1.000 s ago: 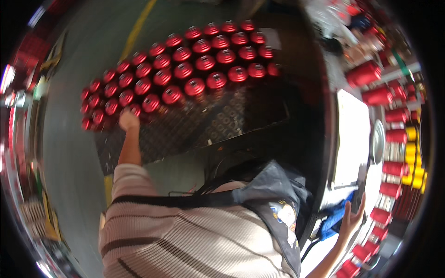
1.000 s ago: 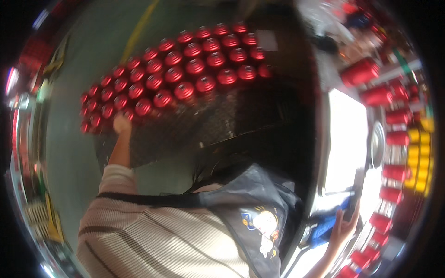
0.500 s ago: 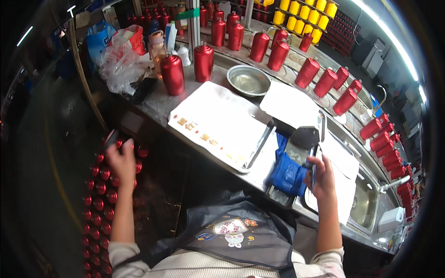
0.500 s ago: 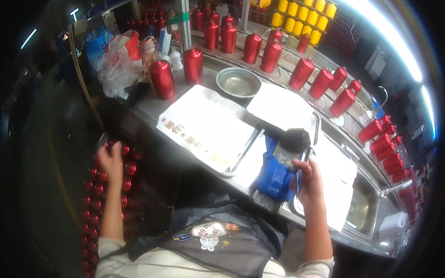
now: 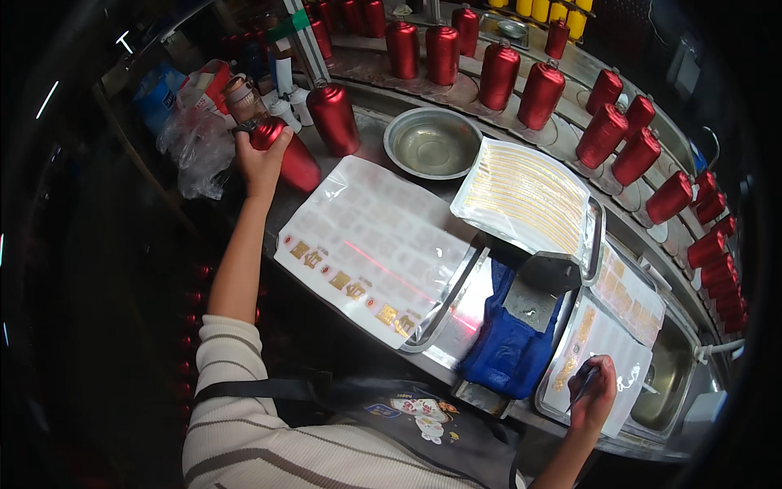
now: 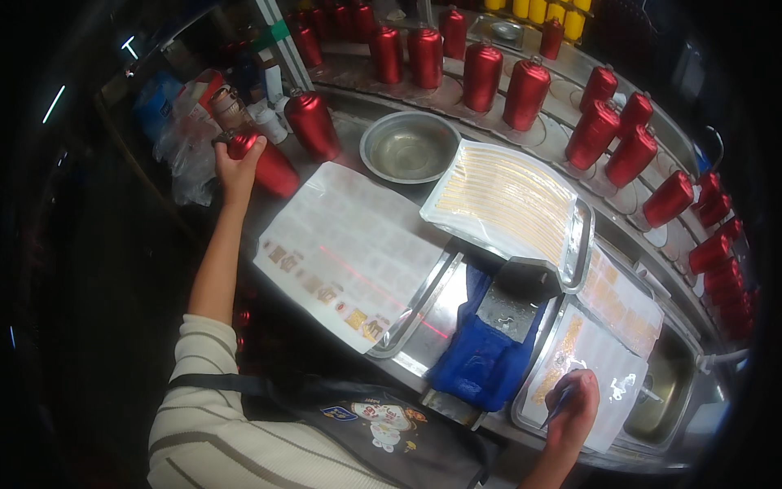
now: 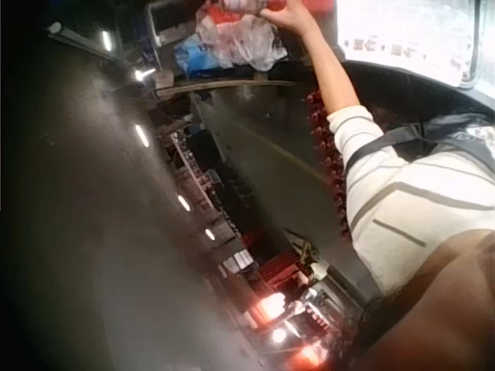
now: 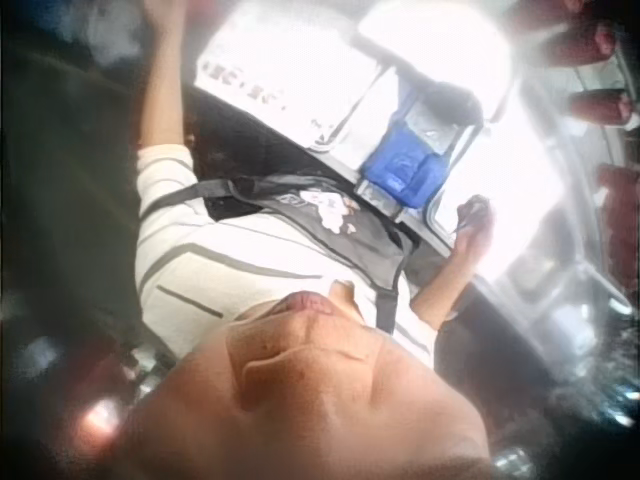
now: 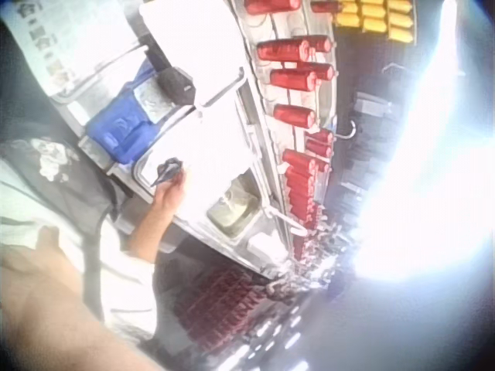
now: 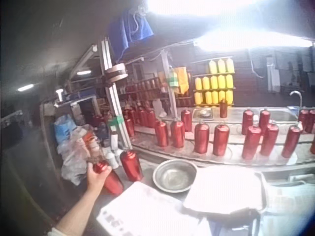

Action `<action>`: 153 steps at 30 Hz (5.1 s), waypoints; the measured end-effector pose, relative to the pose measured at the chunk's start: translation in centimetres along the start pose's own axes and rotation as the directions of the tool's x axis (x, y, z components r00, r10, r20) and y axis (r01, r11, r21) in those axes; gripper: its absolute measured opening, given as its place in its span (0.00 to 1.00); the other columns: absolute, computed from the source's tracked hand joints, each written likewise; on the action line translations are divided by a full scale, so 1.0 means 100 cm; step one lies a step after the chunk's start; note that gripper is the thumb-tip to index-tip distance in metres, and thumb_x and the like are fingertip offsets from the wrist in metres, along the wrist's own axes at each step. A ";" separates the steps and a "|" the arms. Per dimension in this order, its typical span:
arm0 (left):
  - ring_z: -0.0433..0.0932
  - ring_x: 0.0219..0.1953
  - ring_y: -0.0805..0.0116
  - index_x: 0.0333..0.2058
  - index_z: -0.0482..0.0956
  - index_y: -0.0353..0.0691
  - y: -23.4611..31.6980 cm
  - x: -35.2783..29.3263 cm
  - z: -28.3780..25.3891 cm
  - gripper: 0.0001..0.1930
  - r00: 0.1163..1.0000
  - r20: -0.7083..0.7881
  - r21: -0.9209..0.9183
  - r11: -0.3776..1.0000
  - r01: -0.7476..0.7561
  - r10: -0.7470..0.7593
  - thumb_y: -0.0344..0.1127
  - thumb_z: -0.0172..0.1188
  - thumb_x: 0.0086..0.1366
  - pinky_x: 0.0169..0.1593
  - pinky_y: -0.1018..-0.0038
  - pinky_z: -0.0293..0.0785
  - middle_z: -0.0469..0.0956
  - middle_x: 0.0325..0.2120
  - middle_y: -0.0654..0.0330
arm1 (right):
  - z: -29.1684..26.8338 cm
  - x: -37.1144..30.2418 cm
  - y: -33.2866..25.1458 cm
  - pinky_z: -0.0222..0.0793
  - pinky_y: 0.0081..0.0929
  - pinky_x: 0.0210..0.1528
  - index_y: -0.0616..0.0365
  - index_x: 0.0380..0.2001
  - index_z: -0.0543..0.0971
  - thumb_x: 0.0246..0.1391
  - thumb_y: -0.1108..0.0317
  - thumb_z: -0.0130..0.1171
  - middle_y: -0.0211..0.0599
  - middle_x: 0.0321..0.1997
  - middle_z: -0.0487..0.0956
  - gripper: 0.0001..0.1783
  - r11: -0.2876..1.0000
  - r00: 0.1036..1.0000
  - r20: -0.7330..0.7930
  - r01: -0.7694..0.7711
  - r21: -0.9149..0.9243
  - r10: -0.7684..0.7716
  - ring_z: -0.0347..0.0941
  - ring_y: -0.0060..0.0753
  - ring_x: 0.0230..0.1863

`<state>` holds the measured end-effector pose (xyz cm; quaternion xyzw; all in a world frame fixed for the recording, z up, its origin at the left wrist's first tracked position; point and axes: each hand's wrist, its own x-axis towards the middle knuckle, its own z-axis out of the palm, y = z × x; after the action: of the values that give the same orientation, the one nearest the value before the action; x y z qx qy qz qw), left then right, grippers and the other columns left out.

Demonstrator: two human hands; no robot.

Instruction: The person applies gold labels to red cylindrical bottles one at a time. They pick each bottle, align and press a label onto its surface, smooth it with a cloth, and place the finished bottle aside. The process repeats across multiple bottles.

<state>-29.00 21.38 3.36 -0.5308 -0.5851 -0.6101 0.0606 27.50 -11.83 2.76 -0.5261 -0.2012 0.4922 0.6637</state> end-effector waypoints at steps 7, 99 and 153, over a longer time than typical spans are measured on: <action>0.82 0.44 0.59 0.53 0.72 0.31 0.172 -0.087 -0.021 0.35 0.546 0.811 -0.451 0.369 0.813 -0.210 0.61 0.54 0.64 0.46 0.66 0.82 0.78 0.46 0.47 | 0.111 -0.003 0.007 0.63 0.13 0.34 0.62 0.51 0.78 0.47 0.70 0.71 0.26 0.37 0.76 0.26 0.722 0.910 0.397 0.354 -0.594 -0.120 0.68 0.13 0.32; 0.71 0.30 0.80 0.50 0.75 0.34 0.252 -0.298 -0.029 0.20 0.415 0.905 -0.353 0.708 0.612 0.093 0.23 0.66 0.60 0.36 0.80 0.68 0.79 0.27 0.67 | 0.037 -0.031 0.036 0.51 0.13 0.24 0.61 0.26 0.81 0.51 0.71 0.68 0.22 0.27 0.72 0.06 0.781 0.986 0.168 0.121 -0.612 -0.021 0.60 0.08 0.22; 0.65 0.64 0.66 0.66 0.60 0.35 0.249 -0.320 -0.008 0.32 0.425 0.902 -0.354 0.697 0.624 0.077 0.32 0.62 0.67 0.67 0.67 0.60 0.65 0.63 0.52 | 0.038 -0.029 0.036 0.55 0.11 0.27 0.62 0.27 0.77 0.55 0.76 0.61 0.22 0.25 0.74 0.04 0.877 0.996 0.083 0.018 -0.481 0.025 0.64 0.09 0.25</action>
<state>1.61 -4.45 -3.25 -0.6344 -0.3638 -0.4146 -0.5415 21.72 -12.55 1.65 -0.6528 -0.3449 0.4503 0.5021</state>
